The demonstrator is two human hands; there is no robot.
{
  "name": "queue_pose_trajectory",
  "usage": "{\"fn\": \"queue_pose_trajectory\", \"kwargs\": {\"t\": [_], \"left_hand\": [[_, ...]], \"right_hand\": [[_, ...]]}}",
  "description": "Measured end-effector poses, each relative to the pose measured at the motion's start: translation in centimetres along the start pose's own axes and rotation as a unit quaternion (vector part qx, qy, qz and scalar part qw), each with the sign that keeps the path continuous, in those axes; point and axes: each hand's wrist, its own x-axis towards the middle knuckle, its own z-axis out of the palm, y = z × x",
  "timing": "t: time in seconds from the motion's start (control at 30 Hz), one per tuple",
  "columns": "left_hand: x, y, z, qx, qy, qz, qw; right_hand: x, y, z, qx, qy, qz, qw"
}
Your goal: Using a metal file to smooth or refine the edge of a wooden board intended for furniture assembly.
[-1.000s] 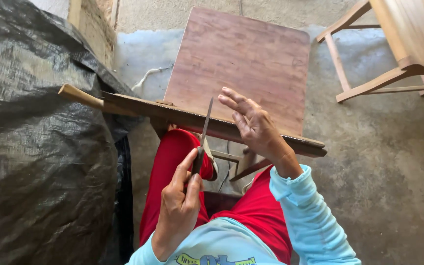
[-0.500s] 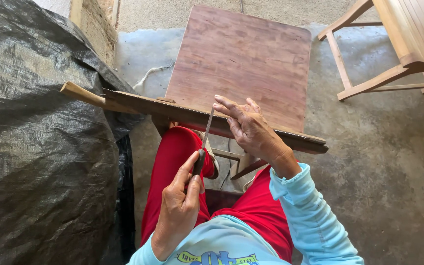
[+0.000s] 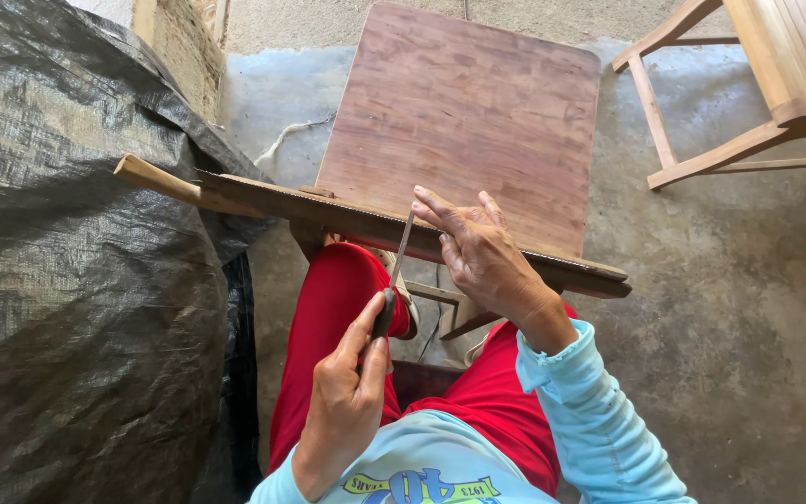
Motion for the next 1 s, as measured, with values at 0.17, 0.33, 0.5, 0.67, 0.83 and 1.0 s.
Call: {"fn": "queue_pose_trajectory", "kwargs": {"t": [0.17, 0.33, 0.5, 0.67, 0.83, 1.0], "left_hand": [[1.7, -0.3, 1.0, 0.009, 0.006, 0.023, 1.0], [1.2, -0.9, 0.7, -0.042, -0.005, 0.029, 0.999], [0.2, -0.2, 0.1, -0.054, -0.006, 0.028, 0.998], [-0.1, -0.8, 0.0, -0.058, -0.009, 0.017, 0.998], [-0.1, -1.4, 0.1, -0.074, -0.008, 0.026, 0.997], [-0.2, -1.8, 0.2, -0.08, -0.015, 0.038, 0.996]], "right_hand": [[1.2, 1.5, 0.0, -0.011, -0.011, 0.023, 1.0], [1.5, 0.9, -0.7, -0.005, -0.02, 0.021, 1.0], [0.7, -0.3, -1.1, 0.004, -0.019, 0.021, 1.0], [0.3, -0.2, -0.6, 0.007, -0.015, 0.019, 1.0], [0.1, -0.5, -0.8, 0.0, -0.017, 0.017, 1.0], [-0.1, -0.7, -0.9, -0.006, -0.014, 0.019, 1.0]]}}
